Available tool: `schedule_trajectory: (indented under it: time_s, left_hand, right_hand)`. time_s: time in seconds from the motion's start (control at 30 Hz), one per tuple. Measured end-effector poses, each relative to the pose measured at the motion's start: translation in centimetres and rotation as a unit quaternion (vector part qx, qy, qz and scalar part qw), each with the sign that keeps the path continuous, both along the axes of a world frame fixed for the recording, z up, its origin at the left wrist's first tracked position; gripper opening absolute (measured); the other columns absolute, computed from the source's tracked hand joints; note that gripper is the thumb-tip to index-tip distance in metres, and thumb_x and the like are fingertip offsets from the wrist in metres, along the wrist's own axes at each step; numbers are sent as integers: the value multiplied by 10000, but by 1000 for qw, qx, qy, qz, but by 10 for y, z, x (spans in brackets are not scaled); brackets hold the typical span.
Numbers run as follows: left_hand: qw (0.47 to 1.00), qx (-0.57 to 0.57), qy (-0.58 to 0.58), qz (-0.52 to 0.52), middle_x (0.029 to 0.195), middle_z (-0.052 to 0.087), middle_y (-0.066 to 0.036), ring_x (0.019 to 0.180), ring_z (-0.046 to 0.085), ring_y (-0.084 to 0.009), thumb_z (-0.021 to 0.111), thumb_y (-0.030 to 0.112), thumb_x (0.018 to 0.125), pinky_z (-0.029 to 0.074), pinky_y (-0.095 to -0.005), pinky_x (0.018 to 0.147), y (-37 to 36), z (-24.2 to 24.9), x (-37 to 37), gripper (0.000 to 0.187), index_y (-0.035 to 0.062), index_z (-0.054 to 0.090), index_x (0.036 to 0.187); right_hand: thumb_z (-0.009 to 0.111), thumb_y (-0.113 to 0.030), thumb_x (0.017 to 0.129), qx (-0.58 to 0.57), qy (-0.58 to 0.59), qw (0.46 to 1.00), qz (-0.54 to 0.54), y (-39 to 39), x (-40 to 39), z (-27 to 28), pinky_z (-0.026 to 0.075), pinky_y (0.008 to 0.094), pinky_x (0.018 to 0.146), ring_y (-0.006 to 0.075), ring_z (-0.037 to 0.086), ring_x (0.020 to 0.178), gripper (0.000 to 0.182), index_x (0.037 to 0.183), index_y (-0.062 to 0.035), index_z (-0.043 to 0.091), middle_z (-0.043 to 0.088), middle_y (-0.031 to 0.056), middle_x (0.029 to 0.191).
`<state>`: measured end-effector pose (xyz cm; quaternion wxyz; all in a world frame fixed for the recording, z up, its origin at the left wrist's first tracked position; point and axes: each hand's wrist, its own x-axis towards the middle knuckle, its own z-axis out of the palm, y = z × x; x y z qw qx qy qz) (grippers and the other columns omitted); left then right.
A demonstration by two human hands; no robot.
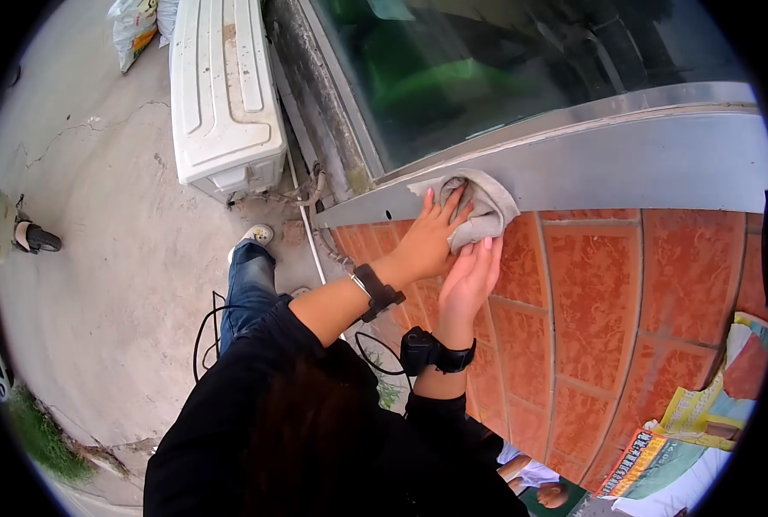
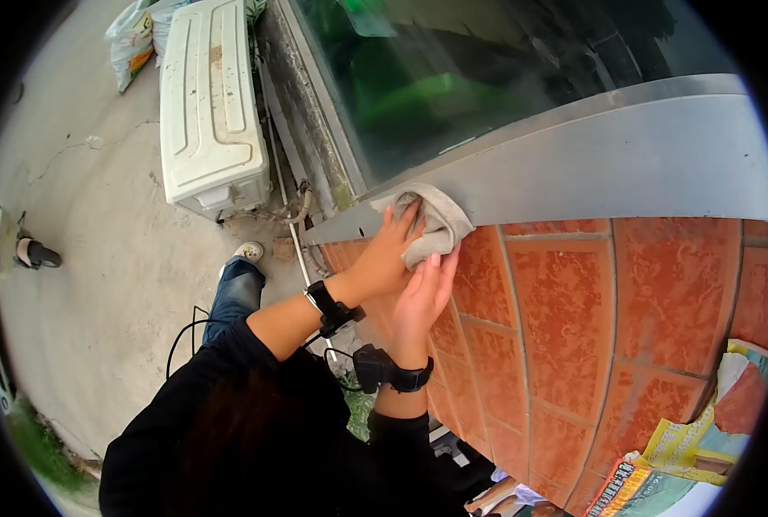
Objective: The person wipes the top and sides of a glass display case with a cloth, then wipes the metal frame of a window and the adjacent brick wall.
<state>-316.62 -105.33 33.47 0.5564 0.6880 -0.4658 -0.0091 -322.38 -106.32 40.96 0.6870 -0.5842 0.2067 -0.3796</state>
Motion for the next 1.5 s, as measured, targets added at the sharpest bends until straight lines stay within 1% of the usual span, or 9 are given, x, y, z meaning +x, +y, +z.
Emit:
schedule_trajectory:
  time_s: [0.23,0.43,0.7,0.87,1.03,1.17,1.3,1.4,1.5]
  left_hand:
    - [984,85,151,-44,1356,124,-214,1254,93,-387,563,168,727,135,-490,988,11,-56,-3,622,81,286,1277]
    - [993,-76,67,-55,1315,197,-239,1207,222,-388,573,69,660,111,-521,992,16,41,7,666,-22,272,1247]
    - [994,45,103,-14,1316,140,-278,1146,306,-407,602,52,589,178,-543,962,1,-53,-8,735,-50,268,1236]
    - [919,45,384,-72,1278,84,-376,1175,211,-470,533,60,662,245,-441,959,-9,-97,1,611,-78,272,1198]
    - [950,39,298,-79,1292,-25,-373,1230,60,-457,521,68,676,187,-373,1002,5,5,0,657,-60,199,1234]
    - [949,10,304,-82,1309,-69,-345,1244,40,-430,528,67,671,201,-375,997,1,-3,-6,700,-53,167,1259]
    - [896,-88,428,-78,1314,-104,-331,1239,-12,-439,521,65,661,129,-356,1019,-4,-49,6,736,-78,127,1266]
    - [886,-79,456,-12,1319,-48,-330,1246,28,-429,518,54,655,133,-366,1015,-11,-85,12,724,-81,142,1259]
    - [783,-68,617,-40,1307,34,-334,1240,74,-421,517,51,644,117,-367,1016,-4,-97,23,720,-93,151,1247]
  right_hand:
    - [376,-190,892,43,92,994,31,0,-2,-49,146,355,1041,252,167,1259,527,1272,93,145,165,203,1339]
    - [346,-262,889,104,2,994,20,14,1,8,270,357,964,235,320,1178,491,1268,24,221,295,141,1294]
    - [446,-90,815,139,132,977,94,-23,2,-45,279,338,950,203,357,1142,444,1224,20,314,377,110,1237]
    - [465,-13,759,226,148,954,127,-43,-1,-86,287,313,931,212,413,1066,455,1192,45,335,422,119,1172]
    - [461,-8,714,199,53,976,69,-19,3,-18,315,323,924,219,416,1072,527,1215,48,304,396,134,1195]
    - [459,-22,704,221,88,969,70,-30,4,-16,335,330,912,226,420,1071,551,1225,33,288,403,130,1191]
    - [447,-34,718,127,130,982,52,-33,17,-70,307,332,930,235,410,1089,516,1209,36,305,412,130,1188]
    - [481,-76,757,239,141,960,41,-37,24,-109,344,295,865,183,456,995,315,1058,9,445,489,90,1060]
    - [499,-145,793,337,175,924,51,-48,20,-139,371,261,748,124,491,819,101,826,-52,520,542,23,848]
